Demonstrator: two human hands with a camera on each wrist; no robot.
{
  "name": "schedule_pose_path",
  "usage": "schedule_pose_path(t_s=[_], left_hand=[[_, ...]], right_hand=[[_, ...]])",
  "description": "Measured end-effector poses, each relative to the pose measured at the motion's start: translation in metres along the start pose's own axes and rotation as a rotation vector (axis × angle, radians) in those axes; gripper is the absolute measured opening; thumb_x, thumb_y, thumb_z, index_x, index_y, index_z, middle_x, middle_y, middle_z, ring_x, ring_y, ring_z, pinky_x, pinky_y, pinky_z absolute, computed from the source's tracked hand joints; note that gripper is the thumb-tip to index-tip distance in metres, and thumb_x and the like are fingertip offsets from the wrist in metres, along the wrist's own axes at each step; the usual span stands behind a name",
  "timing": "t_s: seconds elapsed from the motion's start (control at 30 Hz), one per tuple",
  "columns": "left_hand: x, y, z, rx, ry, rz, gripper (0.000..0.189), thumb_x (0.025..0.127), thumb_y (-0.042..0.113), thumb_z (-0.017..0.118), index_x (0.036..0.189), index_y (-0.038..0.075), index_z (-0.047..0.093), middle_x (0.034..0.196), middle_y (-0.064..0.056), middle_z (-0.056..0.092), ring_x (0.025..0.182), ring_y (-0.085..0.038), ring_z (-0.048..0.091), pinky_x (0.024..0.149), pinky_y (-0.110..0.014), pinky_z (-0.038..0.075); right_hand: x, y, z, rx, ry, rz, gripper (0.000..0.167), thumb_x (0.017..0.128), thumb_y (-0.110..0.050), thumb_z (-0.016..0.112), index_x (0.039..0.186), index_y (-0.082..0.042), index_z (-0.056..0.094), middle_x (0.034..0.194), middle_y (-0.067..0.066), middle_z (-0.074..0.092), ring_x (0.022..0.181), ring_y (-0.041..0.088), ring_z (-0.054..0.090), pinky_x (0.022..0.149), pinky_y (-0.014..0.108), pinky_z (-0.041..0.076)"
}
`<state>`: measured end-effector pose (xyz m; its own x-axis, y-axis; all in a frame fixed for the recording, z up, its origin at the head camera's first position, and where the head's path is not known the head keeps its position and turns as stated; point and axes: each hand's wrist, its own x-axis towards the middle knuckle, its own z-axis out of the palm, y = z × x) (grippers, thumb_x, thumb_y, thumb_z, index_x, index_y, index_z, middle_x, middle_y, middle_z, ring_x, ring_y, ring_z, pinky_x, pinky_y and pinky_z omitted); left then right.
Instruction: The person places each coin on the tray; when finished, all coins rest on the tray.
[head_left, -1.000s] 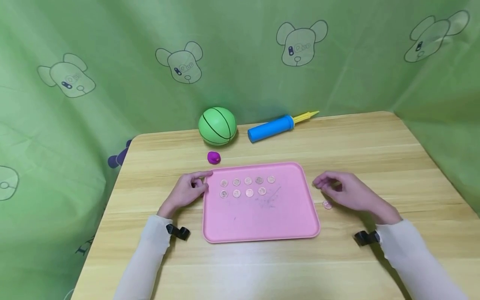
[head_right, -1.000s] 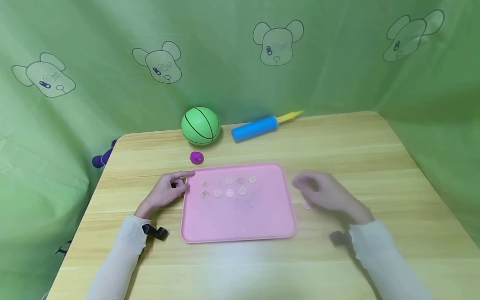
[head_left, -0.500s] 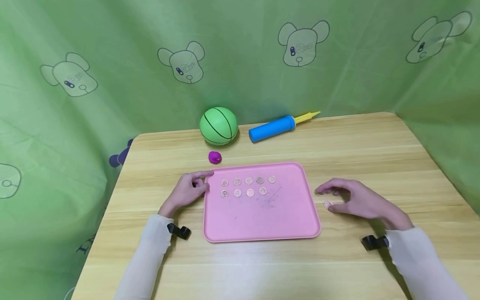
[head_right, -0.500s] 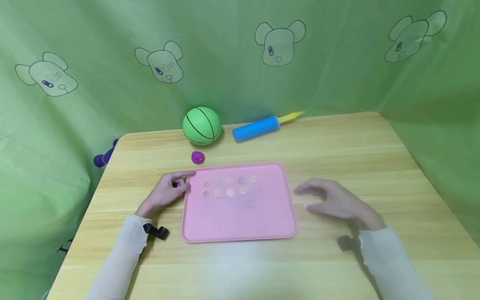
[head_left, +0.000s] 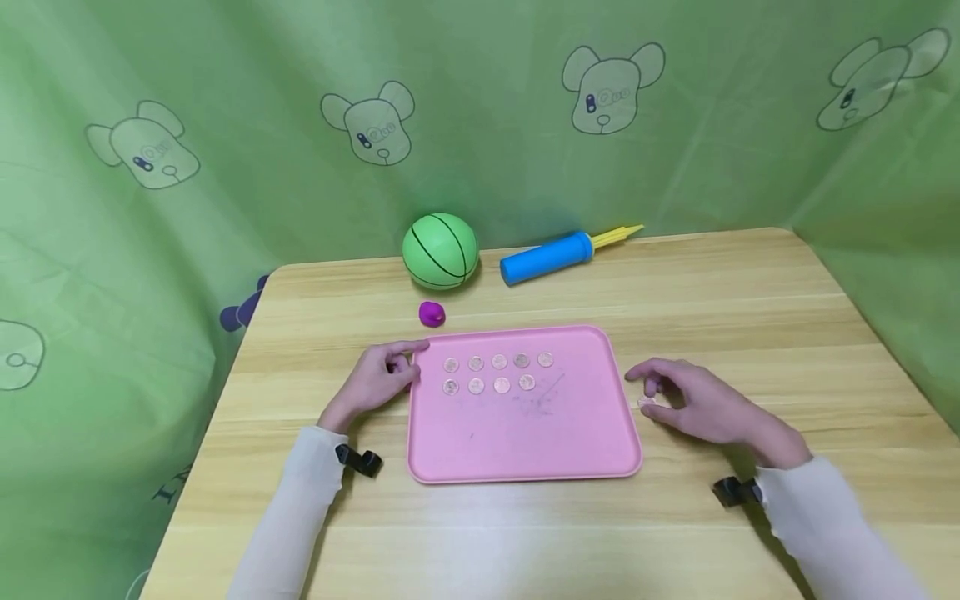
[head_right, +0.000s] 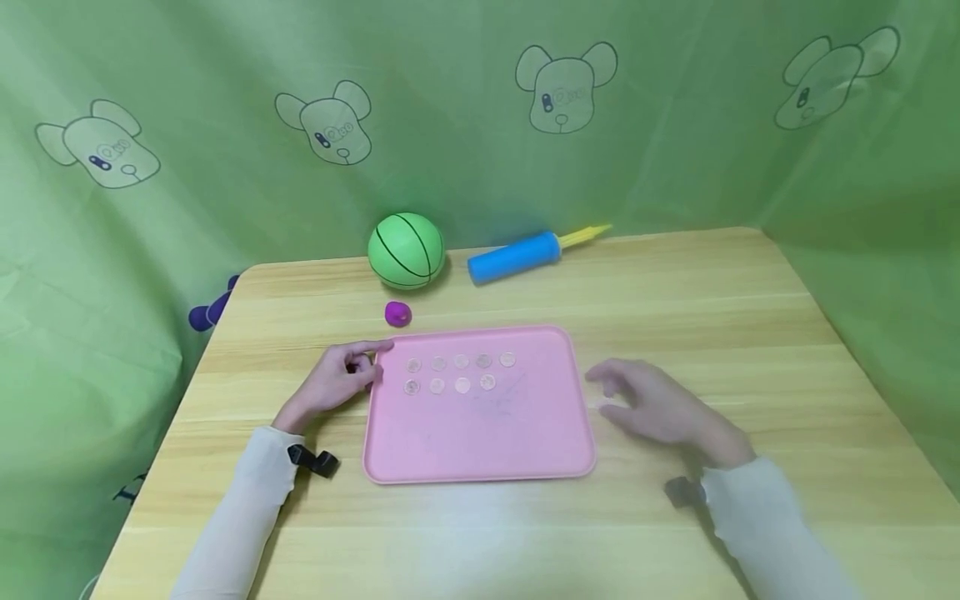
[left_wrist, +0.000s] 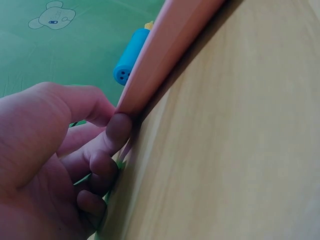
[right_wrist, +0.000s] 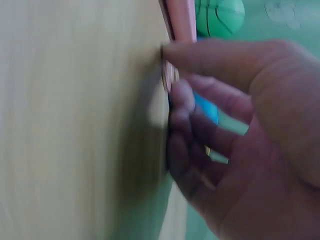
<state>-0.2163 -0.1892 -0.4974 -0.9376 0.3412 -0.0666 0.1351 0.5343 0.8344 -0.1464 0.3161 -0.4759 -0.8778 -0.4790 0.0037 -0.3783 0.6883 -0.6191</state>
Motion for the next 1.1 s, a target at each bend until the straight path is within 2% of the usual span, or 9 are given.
schedule_pose_path(t_s=[0.17, 0.27, 0.37, 0.47, 0.6, 0.7, 0.83, 1.1], left_hand=[[0.000, -0.001, 0.000, -0.008, -0.004, -0.007, 0.047, 0.101, 0.007, 0.070, 0.148, 0.008, 0.068, 0.079, -0.005, 0.068, 0.068, -0.013, 0.057, 0.063, -0.023, 0.045], [-0.001, -0.001, -0.001, -0.012, -0.003, -0.015, 0.046, 0.101, 0.008, 0.071, 0.147, 0.008, 0.068, 0.078, -0.004, 0.068, 0.067, -0.013, 0.057, 0.061, -0.022, 0.045], [-0.001, -0.001, -0.001, -0.012, -0.001, -0.016, 0.046, 0.101, 0.008, 0.071, 0.147, 0.008, 0.069, 0.076, -0.004, 0.067, 0.066, -0.013, 0.056, 0.061, -0.022, 0.044], [-0.001, -0.001, -0.001, -0.013, -0.003, -0.012, 0.045, 0.101, 0.009, 0.071, 0.146, 0.008, 0.069, 0.076, -0.004, 0.067, 0.065, -0.013, 0.055, 0.060, -0.022, 0.043], [0.000, -0.002, 0.000, -0.012, -0.004, -0.005, 0.046, 0.101, 0.008, 0.071, 0.147, 0.009, 0.069, 0.077, -0.005, 0.067, 0.066, -0.013, 0.056, 0.062, -0.023, 0.044], [0.001, -0.002, 0.000, -0.008, -0.002, 0.002, 0.047, 0.101, 0.008, 0.070, 0.148, 0.010, 0.068, 0.077, -0.005, 0.067, 0.066, -0.013, 0.056, 0.064, -0.023, 0.045], [0.002, -0.001, 0.000, -0.010, -0.005, 0.008, 0.047, 0.101, 0.008, 0.070, 0.148, 0.010, 0.069, 0.075, -0.005, 0.066, 0.065, -0.013, 0.056, 0.065, -0.023, 0.045], [0.002, -0.003, -0.001, 0.001, -0.006, 0.006, 0.047, 0.101, 0.007, 0.070, 0.148, 0.009, 0.068, 0.078, -0.004, 0.068, 0.067, -0.013, 0.056, 0.065, -0.023, 0.046]], right_hand=[[0.003, -0.014, 0.005, -0.086, 0.001, 0.009, 0.040, 0.099, -0.005, 0.077, 0.137, -0.003, 0.065, 0.097, -0.005, 0.059, 0.088, 0.012, 0.049, 0.080, 0.028, 0.042], [0.003, -0.018, 0.007, -0.069, 0.019, 0.008, 0.041, 0.098, -0.001, 0.077, 0.137, -0.002, 0.064, 0.098, -0.002, 0.058, 0.088, 0.012, 0.049, 0.076, 0.027, 0.043], [0.005, -0.019, 0.008, -0.045, 0.084, -0.010, 0.039, 0.095, 0.004, 0.077, 0.132, -0.001, 0.066, 0.098, 0.000, 0.060, 0.086, 0.008, 0.051, 0.071, 0.025, 0.047], [0.008, -0.020, 0.008, -0.047, 0.185, -0.014, 0.034, 0.091, 0.008, 0.079, 0.123, -0.001, 0.071, 0.094, 0.003, 0.067, 0.082, 0.004, 0.058, 0.069, 0.022, 0.053], [0.014, -0.025, 0.002, -0.017, 0.262, 0.076, 0.029, 0.090, 0.006, 0.082, 0.117, 0.001, 0.073, 0.092, 0.008, 0.076, 0.082, 0.005, 0.067, 0.072, 0.019, 0.058], [0.018, -0.029, -0.003, 0.060, 0.248, 0.196, 0.030, 0.093, 0.000, 0.082, 0.121, 0.001, 0.072, 0.099, 0.012, 0.079, 0.086, 0.012, 0.070, 0.073, 0.020, 0.059], [0.027, -0.034, -0.005, 0.175, 0.201, 0.315, 0.033, 0.099, -0.010, 0.080, 0.129, -0.002, 0.070, 0.110, 0.016, 0.080, 0.089, 0.020, 0.073, 0.069, 0.026, 0.061], [0.051, -0.049, 0.004, 0.298, 0.170, 0.357, 0.032, 0.101, -0.017, 0.078, 0.130, -0.004, 0.072, 0.112, 0.015, 0.081, 0.093, 0.021, 0.072, 0.072, 0.026, 0.061]])
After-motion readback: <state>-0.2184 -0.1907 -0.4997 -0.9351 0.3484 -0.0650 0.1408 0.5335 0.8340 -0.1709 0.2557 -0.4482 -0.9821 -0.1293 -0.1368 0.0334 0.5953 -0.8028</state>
